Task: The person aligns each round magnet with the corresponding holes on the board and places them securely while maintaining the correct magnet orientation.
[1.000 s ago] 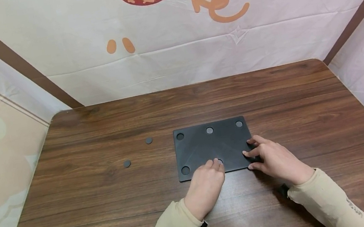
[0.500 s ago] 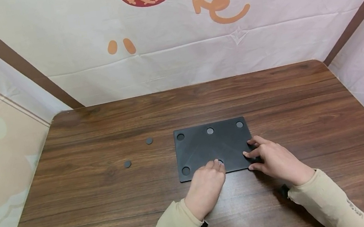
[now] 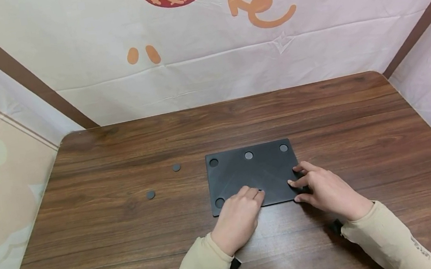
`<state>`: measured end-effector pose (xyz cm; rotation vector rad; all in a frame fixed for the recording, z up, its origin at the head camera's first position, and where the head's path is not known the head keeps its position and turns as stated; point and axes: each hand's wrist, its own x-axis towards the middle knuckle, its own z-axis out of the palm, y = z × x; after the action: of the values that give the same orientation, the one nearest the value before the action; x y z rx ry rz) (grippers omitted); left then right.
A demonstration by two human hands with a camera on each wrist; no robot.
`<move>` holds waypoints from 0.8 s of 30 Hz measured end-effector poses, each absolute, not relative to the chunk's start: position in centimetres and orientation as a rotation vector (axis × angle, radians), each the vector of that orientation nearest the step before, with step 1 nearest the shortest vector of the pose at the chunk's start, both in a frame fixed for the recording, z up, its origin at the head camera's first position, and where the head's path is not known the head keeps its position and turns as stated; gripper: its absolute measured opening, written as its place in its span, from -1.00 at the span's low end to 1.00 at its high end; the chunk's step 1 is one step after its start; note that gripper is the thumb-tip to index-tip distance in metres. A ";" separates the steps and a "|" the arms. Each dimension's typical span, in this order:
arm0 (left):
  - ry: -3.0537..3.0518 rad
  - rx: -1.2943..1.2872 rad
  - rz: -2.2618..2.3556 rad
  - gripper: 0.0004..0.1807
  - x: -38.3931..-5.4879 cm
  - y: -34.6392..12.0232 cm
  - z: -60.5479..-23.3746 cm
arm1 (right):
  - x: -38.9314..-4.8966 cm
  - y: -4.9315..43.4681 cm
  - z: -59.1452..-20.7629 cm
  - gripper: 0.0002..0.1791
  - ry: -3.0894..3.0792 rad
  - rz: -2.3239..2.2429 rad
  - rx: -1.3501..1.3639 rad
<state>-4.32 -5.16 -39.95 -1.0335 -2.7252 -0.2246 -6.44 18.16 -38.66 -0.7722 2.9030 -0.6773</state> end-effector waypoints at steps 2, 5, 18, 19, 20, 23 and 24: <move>-2.712 -1.017 -0.266 -0.84 -4.4 -5.3 -40.1 | -6.4 18.2 -38.7 -0.61 2.903 -0.679 -0.774; -2.690 -0.983 -0.319 -0.87 -4.5 -5.7 -40.2 | -6.4 18.2 -38.7 -0.61 2.908 -0.680 -0.779; -2.681 -0.875 -0.314 -0.88 -5.0 -7.4 -40.1 | -6.5 18.2 -38.8 -0.61 2.928 -0.667 -0.811; -2.685 -0.870 -0.312 -0.88 -5.0 -7.5 -40.2 | -6.5 18.2 -38.8 -0.61 2.928 -0.666 -0.811; -2.690 -0.863 -0.314 -0.87 -5.0 -7.6 -40.1 | -6.5 18.2 -38.8 -0.61 2.928 -0.665 -0.811; -2.716 -0.834 -0.318 -0.84 -5.1 -7.8 -40.1 | -6.5 18.2 -38.8 -0.61 2.925 -0.665 -0.805; -2.727 -0.823 -0.318 -0.83 -5.1 -8.0 -40.0 | -6.5 18.2 -38.8 -0.61 2.923 -0.666 -0.803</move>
<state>-5.10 -7.96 -40.04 -0.8228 -2.7272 -0.3176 -6.46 18.21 -38.81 -0.8032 2.9233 -0.6660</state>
